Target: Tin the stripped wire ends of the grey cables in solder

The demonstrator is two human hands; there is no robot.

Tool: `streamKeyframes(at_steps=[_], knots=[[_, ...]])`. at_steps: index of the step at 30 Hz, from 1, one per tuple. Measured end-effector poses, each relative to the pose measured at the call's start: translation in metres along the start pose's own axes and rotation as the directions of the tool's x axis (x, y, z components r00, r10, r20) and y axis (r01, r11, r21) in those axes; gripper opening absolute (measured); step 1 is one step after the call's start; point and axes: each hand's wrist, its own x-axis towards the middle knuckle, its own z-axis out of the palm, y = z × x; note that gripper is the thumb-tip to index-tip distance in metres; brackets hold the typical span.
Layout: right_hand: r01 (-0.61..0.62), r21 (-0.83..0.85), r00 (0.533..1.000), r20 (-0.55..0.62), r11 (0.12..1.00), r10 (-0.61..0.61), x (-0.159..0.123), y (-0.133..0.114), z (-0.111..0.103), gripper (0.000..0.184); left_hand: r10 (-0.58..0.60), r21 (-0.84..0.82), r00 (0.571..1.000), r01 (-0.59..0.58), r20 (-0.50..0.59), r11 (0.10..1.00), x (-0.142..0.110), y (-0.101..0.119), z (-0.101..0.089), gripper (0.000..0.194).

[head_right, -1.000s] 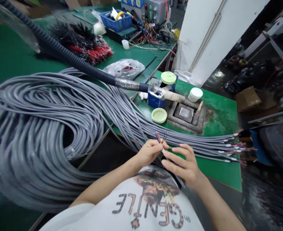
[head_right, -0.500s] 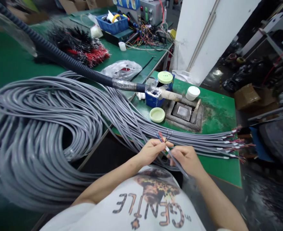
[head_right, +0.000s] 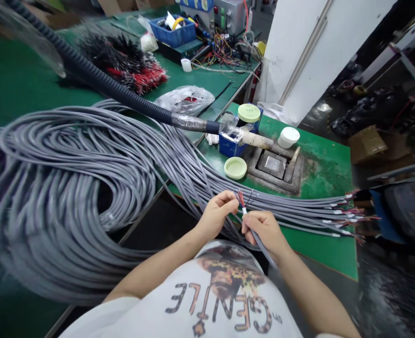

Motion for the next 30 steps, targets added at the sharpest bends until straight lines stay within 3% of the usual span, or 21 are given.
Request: streamKeyframes(at_steps=[6,11,15,22,30], knots=[[0.001,-0.004,1.0,-0.001,1.0,-0.001,0.004,0.002,0.002,0.04,0.044,0.012,0.999,-0.044,-0.031,0.999,0.002,0.004,-0.001,0.027],[-0.034,0.071,0.999,0.029,0.997,0.032,0.015,-0.002,0.001,0.023,0.037,-0.012,0.998,-0.037,-0.043,0.999,0.0,0.002,-0.002,0.027],[0.045,0.121,0.999,0.006,0.992,-0.046,0.025,-0.005,0.004,0.025,0.102,0.028,0.989,-0.099,-0.105,0.995,-0.001,0.002,-0.003,0.025],[0.199,-0.147,0.967,-0.129,0.969,-0.218,0.033,-0.025,0.013,0.026,0.233,0.094,0.963,-0.221,-0.139,0.971,-0.004,0.007,-0.003,0.021],[0.266,-0.258,0.937,-0.158,0.929,-0.312,0.037,-0.032,0.017,0.024,0.32,0.148,0.933,-0.298,-0.164,0.943,0.0,0.005,-0.005,0.022]])
